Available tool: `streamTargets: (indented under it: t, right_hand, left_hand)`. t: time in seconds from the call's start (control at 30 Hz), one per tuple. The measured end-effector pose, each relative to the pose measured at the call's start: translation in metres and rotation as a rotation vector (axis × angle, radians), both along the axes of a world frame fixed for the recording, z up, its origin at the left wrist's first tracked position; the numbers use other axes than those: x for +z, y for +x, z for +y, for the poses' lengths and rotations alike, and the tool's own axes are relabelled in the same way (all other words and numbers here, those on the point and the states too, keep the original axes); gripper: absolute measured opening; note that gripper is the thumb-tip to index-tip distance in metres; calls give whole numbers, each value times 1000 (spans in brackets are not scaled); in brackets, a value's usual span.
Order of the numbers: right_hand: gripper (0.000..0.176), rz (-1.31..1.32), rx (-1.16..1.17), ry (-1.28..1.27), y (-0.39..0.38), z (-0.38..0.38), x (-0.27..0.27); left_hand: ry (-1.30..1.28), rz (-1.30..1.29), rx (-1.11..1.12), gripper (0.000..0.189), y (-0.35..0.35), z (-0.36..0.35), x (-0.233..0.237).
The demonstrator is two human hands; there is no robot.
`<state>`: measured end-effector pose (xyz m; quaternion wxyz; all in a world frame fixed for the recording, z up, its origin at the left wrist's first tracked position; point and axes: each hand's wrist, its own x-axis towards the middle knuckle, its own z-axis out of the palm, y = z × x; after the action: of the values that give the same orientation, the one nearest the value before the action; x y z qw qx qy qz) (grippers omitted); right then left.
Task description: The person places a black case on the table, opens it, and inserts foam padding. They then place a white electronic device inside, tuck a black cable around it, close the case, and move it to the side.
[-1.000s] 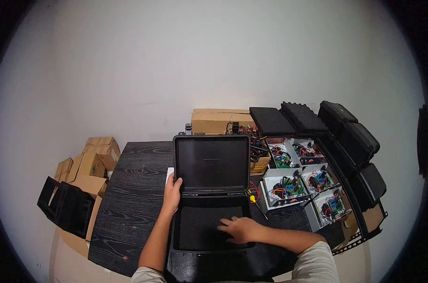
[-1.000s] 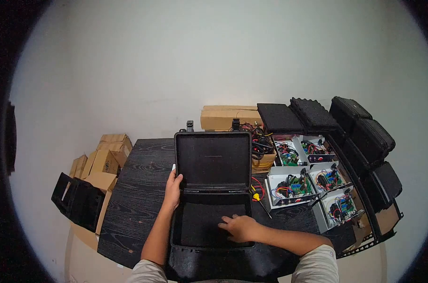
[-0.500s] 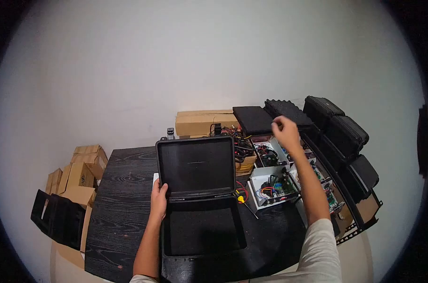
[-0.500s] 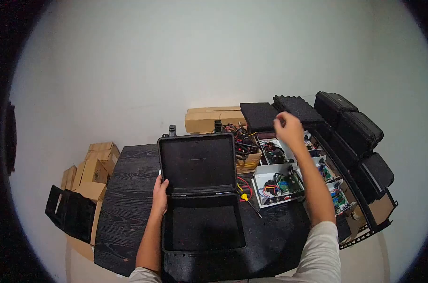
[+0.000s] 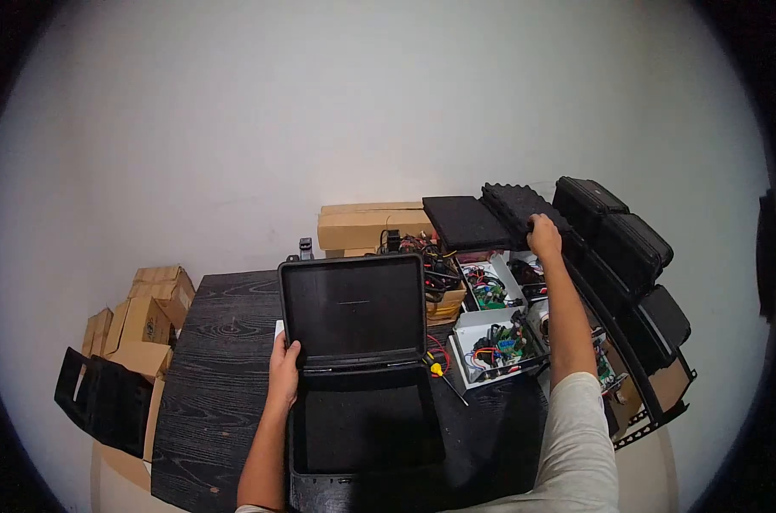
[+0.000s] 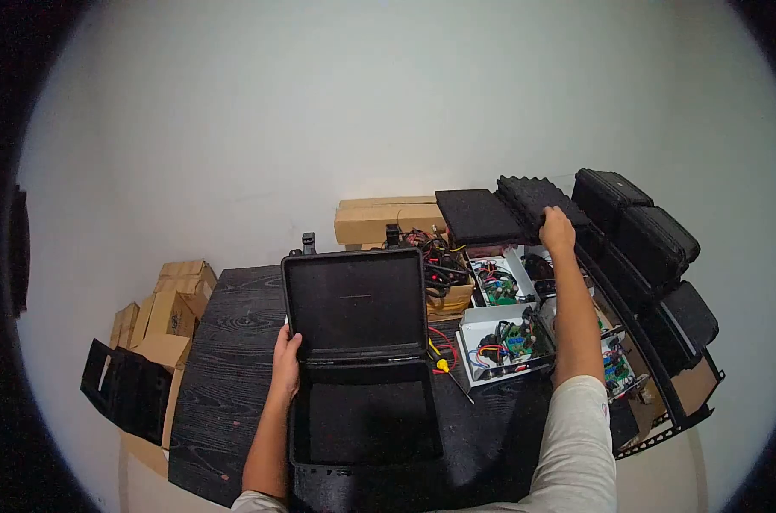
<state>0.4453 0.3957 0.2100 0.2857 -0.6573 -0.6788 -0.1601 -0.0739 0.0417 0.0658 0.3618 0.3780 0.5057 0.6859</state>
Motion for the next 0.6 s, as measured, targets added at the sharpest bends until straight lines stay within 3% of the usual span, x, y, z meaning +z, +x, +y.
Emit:
streamTargets:
  t: [0.27,0.43,0.53,0.6]
  right_hand:
    - [16,325,178,467,6,29,0]
    - [53,508,301,653,-18,-8,28]
    - [43,642,421,675,-48,-67,49]
    - [30,610,618,791,-53,-91,45]
  left_hand:
    - [26,-40,-24,47,-1,2,-3]
    - [7,9,25,46,3,0,2]
    - [23,7,-8,45,-4,3,-7]
    - [7,22,-28,49,-5,4,-8]
